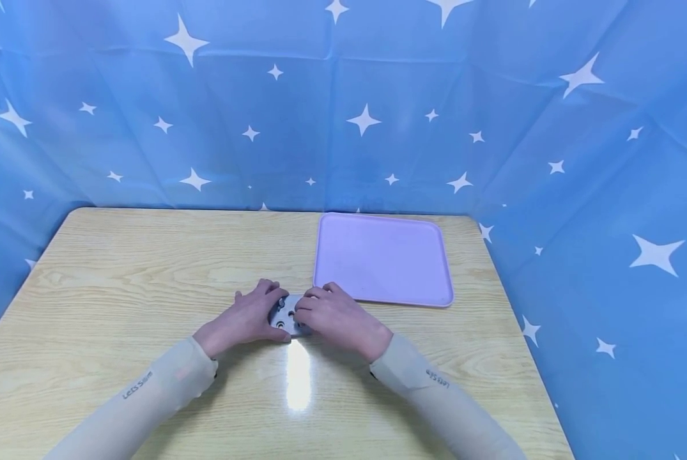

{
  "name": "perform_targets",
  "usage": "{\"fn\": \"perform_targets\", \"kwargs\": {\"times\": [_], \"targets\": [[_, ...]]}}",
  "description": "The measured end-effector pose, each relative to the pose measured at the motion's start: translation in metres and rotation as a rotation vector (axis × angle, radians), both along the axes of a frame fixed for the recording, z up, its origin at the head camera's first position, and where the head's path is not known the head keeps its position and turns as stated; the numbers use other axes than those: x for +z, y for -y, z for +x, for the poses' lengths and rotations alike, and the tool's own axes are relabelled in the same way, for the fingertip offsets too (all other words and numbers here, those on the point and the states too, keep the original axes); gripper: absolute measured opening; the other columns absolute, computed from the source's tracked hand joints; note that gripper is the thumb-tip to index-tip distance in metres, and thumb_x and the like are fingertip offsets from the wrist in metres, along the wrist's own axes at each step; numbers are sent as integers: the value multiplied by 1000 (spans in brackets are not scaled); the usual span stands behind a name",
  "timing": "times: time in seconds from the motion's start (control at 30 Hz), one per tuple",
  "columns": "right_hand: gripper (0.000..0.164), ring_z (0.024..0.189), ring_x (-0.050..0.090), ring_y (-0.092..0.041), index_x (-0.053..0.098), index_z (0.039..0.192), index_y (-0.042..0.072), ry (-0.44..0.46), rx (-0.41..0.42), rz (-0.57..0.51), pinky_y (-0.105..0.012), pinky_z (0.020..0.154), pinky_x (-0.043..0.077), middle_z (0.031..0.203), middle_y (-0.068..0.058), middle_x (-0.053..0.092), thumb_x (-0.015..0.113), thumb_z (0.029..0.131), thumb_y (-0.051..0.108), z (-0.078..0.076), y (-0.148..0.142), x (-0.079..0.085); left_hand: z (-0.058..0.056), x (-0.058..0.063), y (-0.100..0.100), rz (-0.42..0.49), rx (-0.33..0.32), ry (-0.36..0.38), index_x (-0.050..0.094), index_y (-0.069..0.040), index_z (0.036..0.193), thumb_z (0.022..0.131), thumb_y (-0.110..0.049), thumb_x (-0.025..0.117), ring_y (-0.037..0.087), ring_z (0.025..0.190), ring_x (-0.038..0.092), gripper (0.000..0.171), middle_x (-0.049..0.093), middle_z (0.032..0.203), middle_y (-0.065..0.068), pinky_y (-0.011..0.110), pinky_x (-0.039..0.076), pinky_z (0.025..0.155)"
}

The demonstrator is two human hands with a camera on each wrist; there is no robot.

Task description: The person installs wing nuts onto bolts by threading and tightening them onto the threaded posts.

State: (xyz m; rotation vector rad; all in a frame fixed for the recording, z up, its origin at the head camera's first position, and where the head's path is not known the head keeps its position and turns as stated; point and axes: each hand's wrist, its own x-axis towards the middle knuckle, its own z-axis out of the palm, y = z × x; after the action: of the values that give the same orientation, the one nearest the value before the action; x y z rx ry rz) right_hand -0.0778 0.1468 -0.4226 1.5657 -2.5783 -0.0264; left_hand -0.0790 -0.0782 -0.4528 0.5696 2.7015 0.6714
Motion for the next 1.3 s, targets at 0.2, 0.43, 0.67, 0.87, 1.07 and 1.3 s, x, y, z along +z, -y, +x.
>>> {"fn": "perform_targets", "kwargs": {"times": [0.2, 0.43, 0.67, 0.87, 1.07, 1.3], "targets": [[16, 81, 61, -18, 69, 89, 16, -88, -119, -142, -33, 69, 48, 88, 3, 69, 78, 92, 28, 5, 11, -16, 0, 0, 0, 1, -2, -12, 58, -4, 143, 73, -46, 93, 44, 139, 42, 89, 49, 145, 22, 83, 31, 100], [29, 60, 53, -18, 64, 84, 11, -99, -288, -200, -32, 54, 45, 72, 0, 61, 75, 93, 37, 13, 18, -22, 1, -1, 0, 3, -12, -36, 58, -3, 141, 72, -47, 93, 48, 140, 42, 89, 50, 144, 23, 84, 32, 98], [38, 118, 60, -20, 69, 131, 21, 107, -101, 4, -44, 93, 51, 131, 6, 67, 78, 94, 23, 5, 2, 5, 0, -2, 1, 8, -6, -16, 59, -3, 140, 73, -45, 93, 49, 142, 39, 86, 50, 144, 23, 85, 30, 100], [36, 120, 59, -16, 72, 126, 24, 82, 36, 74, -40, 92, 50, 130, 11, 68, 79, 92, 13, 2, -2, 9, -1, -3, 0, 3, -4, -7, 59, -4, 140, 73, -46, 93, 45, 139, 43, 86, 50, 143, 22, 84, 30, 99], [14, 101, 60, -15, 74, 104, 23, -32, -6, 15, -34, 82, 47, 107, 10, 71, 78, 92, 16, 1, 3, 0, 0, -3, 0, 9, 6, 6, 58, -5, 142, 73, -45, 93, 42, 140, 42, 87, 49, 145, 22, 84, 28, 102], [23, 72, 60, -19, 68, 83, 14, -151, -181, -95, -32, 62, 45, 80, 1, 68, 74, 94, 33, 7, 14, -17, 2, -3, 0, 29, 9, -13, 58, -3, 141, 72, -43, 94, 47, 142, 40, 88, 48, 146, 23, 85, 28, 101]]}}
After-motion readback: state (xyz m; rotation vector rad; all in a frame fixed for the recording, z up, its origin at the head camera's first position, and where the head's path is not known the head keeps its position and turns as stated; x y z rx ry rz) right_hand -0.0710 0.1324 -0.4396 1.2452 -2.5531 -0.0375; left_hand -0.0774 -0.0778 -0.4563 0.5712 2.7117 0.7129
